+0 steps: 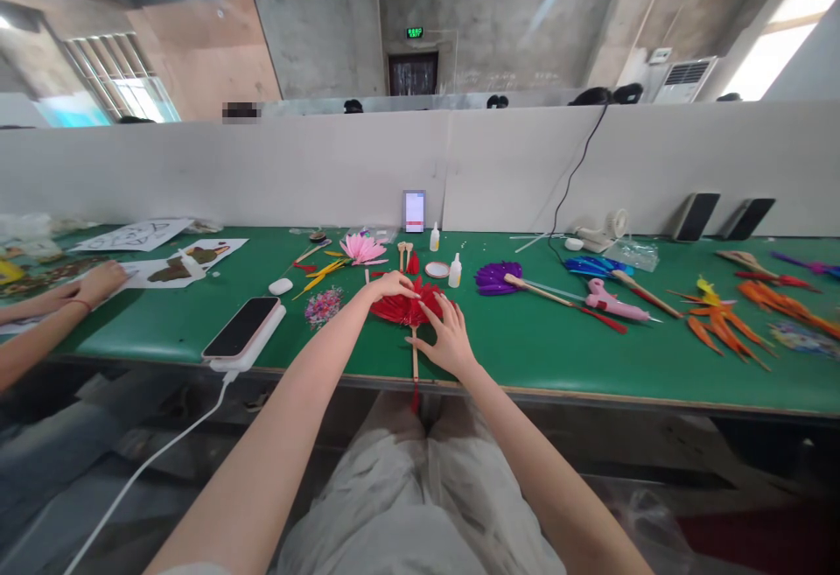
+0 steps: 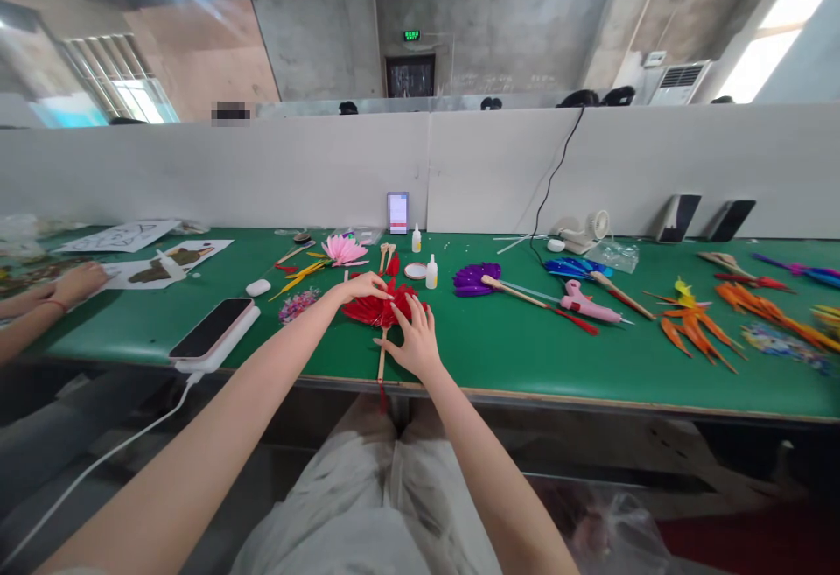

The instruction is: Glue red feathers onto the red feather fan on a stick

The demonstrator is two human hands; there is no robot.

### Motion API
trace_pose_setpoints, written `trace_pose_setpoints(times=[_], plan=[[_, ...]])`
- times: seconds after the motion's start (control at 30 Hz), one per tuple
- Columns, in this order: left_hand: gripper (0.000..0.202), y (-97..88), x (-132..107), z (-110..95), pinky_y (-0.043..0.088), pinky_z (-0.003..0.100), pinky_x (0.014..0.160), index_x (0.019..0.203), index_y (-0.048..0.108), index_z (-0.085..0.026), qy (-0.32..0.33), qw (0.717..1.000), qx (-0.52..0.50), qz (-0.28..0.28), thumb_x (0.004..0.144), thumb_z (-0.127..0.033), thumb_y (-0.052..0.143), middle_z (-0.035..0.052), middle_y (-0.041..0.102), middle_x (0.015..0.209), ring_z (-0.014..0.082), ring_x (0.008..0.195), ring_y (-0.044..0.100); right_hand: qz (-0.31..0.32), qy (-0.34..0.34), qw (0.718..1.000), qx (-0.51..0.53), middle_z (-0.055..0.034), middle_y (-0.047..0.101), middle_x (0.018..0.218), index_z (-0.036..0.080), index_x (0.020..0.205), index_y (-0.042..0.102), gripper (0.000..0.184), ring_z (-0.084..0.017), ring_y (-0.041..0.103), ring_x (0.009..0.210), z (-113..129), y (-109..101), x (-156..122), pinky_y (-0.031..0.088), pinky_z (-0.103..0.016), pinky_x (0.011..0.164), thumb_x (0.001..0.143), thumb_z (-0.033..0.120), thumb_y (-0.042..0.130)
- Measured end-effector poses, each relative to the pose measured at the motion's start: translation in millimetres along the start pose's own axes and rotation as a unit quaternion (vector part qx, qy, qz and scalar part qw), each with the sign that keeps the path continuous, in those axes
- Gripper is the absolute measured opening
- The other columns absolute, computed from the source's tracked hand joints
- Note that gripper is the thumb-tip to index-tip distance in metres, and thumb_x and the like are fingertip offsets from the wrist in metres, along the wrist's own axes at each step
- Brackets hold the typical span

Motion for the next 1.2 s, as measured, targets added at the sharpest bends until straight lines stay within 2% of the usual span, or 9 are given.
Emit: trace_pose_setpoints(times=[0.3,0.4,0.53,0.67,0.77,0.83,1.0,1.2], plan=[[0.030,2.4,3,3,0.039,0.026,0.068,0.063,0.068,-0.017,0.017,0.998,0.061,-0.024,0.056,-0.045,0.074,0.0015,0.064,0.070,0.0179,0.074,0.056,0.029,-0.014,0.999,-0.022,-0.0140,0.031,0.147,0.021,0.130,0.051,0.064,-0.031,0.024,0.135,5,8,2,0.016,-0.053,0.108,0.077,0.058,0.054],[0.028,1.6,4,3,0.040,0.026,0.074,0.063,0.066,-0.018,0.011,0.994,0.097,-0.047,0.054,-0.043,0.076,0.0016,0.061,0.070,0.0198,0.080,0.055,0.036,-0.015,0.999,-0.023,-0.0131,0.030,0.147,0.022,0.130,0.050,0.062,-0.031,0.024,0.136,6,11,3,0.015,-0.054,0.108,0.078,0.056,0.054],[0.036,-1.3,7,4,0.039,0.029,0.080,0.070,0.065,-0.018,-0.010,0.985,0.146,-0.093,0.050,-0.044,0.079,0.0037,0.059,0.078,0.0240,0.090,0.052,0.043,-0.013,0.999,-0.025,-0.0124,0.029,0.148,0.024,0.132,0.049,0.061,-0.030,0.023,0.136,5,14,3,0.016,-0.054,0.107,0.079,0.054,0.054],[0.039,-3.3,12,6,0.037,0.033,0.086,0.087,0.066,-0.019,-0.029,0.974,0.179,-0.137,0.065,-0.051,0.069,0.0061,0.057,0.087,0.0255,0.097,0.049,0.047,-0.010,0.998,-0.028,-0.0130,0.027,0.149,0.023,0.133,0.048,0.063,-0.030,0.022,0.136,4,15,3,0.015,-0.054,0.108,0.079,0.054,0.054],[0.034,-0.6,16,5,0.034,0.036,0.092,0.098,0.067,-0.023,-0.036,0.966,0.199,-0.159,0.078,-0.049,0.057,0.0070,0.055,0.098,0.0262,0.105,0.047,0.050,-0.011,0.998,-0.030,-0.0129,0.026,0.149,0.024,0.133,0.047,0.063,-0.030,0.021,0.137,4,15,3,0.013,-0.054,0.108,0.079,0.054,0.055],[0.032,2.8,18,4,0.032,0.037,0.094,0.101,0.067,-0.026,-0.038,0.962,0.212,-0.168,0.082,-0.047,0.052,0.0067,0.052,0.105,0.0266,0.109,0.044,0.052,-0.013,0.998,-0.032,-0.0124,0.026,0.149,0.024,0.133,0.047,0.063,-0.030,0.020,0.137,4,15,3,0.013,-0.054,0.108,0.078,0.053,0.055],[0.027,11.2,21,-4,0.034,0.037,0.093,0.089,0.071,-0.026,-0.022,0.957,0.240,-0.162,0.081,-0.047,0.055,0.0054,0.051,0.111,0.0266,0.113,0.042,0.057,-0.012,0.998,-0.035,-0.0118,0.026,0.149,0.023,0.133,0.047,0.064,-0.030,0.021,0.137,4,15,3,0.013,-0.054,0.108,0.078,0.053,0.056],[0.018,17.1,24,-9,0.035,0.037,0.092,0.083,0.071,-0.024,-0.010,0.952,0.257,-0.167,0.080,-0.038,0.060,0.0051,0.051,0.112,0.0256,0.111,0.042,0.061,-0.011,0.997,-0.038,-0.0128,0.026,0.149,0.022,0.134,0.046,0.065,-0.030,0.020,0.137,4,16,3,0.012,-0.054,0.108,0.077,0.053,0.056]])
Point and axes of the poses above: each hand's wrist, its own x-axis towards the middle knuckle, its own y-axis out of the palm, z = x × y, the point moved 3 cm from there along x, towards the middle knuckle
